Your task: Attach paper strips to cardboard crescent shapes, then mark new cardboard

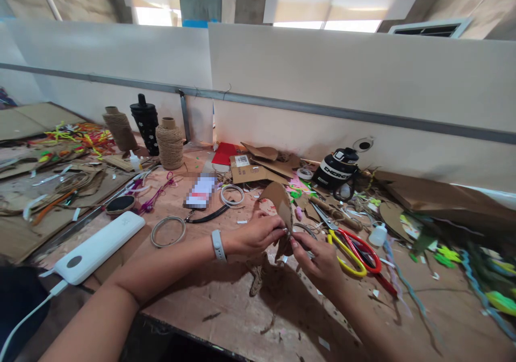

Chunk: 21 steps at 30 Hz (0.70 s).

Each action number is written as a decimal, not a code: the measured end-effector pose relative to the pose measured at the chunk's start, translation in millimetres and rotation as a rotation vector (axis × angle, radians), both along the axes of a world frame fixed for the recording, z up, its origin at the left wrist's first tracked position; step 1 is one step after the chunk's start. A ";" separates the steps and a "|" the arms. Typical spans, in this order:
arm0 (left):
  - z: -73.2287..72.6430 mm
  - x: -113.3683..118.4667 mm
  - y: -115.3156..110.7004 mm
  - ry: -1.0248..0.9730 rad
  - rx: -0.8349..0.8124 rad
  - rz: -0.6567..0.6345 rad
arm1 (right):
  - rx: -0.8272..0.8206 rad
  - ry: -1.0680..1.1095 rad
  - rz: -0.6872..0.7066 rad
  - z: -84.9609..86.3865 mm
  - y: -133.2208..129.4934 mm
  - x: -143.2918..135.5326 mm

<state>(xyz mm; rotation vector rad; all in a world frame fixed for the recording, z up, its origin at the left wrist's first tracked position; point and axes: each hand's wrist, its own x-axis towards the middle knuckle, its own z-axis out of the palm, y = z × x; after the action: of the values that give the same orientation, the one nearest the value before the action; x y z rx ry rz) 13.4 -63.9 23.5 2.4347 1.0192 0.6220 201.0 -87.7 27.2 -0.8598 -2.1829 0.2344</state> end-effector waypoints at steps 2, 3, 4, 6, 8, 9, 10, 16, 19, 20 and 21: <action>-0.8 0.4 0.5 0.004 0.006 -0.004 | 0.009 -0.001 -0.012 -0.9 0.2 -0.1; -1.4 0.5 0.7 0.005 0.006 -0.003 | 0.011 -0.003 -0.018 -1.2 0.2 -0.2; -2.1 0.6 0.8 0.004 0.004 -0.002 | 0.012 -0.004 -0.021 -1.5 0.2 -0.3; -3.6 0.6 0.6 -0.004 0.002 -0.004 | 0.008 -0.011 -0.027 -1.8 0.2 -0.5; -5.0 0.5 0.5 -0.015 0.006 -0.009 | 0.023 -0.017 -0.028 -2.0 0.4 -0.4; -5.6 0.5 0.5 -0.018 0.010 -0.009 | 0.039 -0.019 -0.026 -2.2 0.7 -0.3; -6.0 0.5 0.5 -0.019 0.014 -0.008 | 0.054 -0.023 -0.023 -2.4 1.1 0.0; -2.0 0.3 -0.5 -0.019 -0.007 -0.009 | 0.029 -0.041 -0.020 -3.0 1.7 1.4; -1.1 -0.3 -1.1 -0.009 -0.003 -0.001 | 0.010 -0.011 -0.023 -3.1 0.7 1.4; -1.9 -0.5 -1.0 -0.005 0.008 0.003 | 0.001 -0.003 -0.018 -3.3 0.6 1.4; -3.1 -0.8 -0.6 0.000 0.021 0.007 | -0.005 0.005 -0.013 -3.6 0.6 1.5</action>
<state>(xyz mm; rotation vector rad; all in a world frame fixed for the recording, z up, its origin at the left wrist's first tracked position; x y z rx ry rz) 12.6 -64.5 20.4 2.4504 1.0265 0.6375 202.6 -87.1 23.5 -0.8749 -2.1730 0.2360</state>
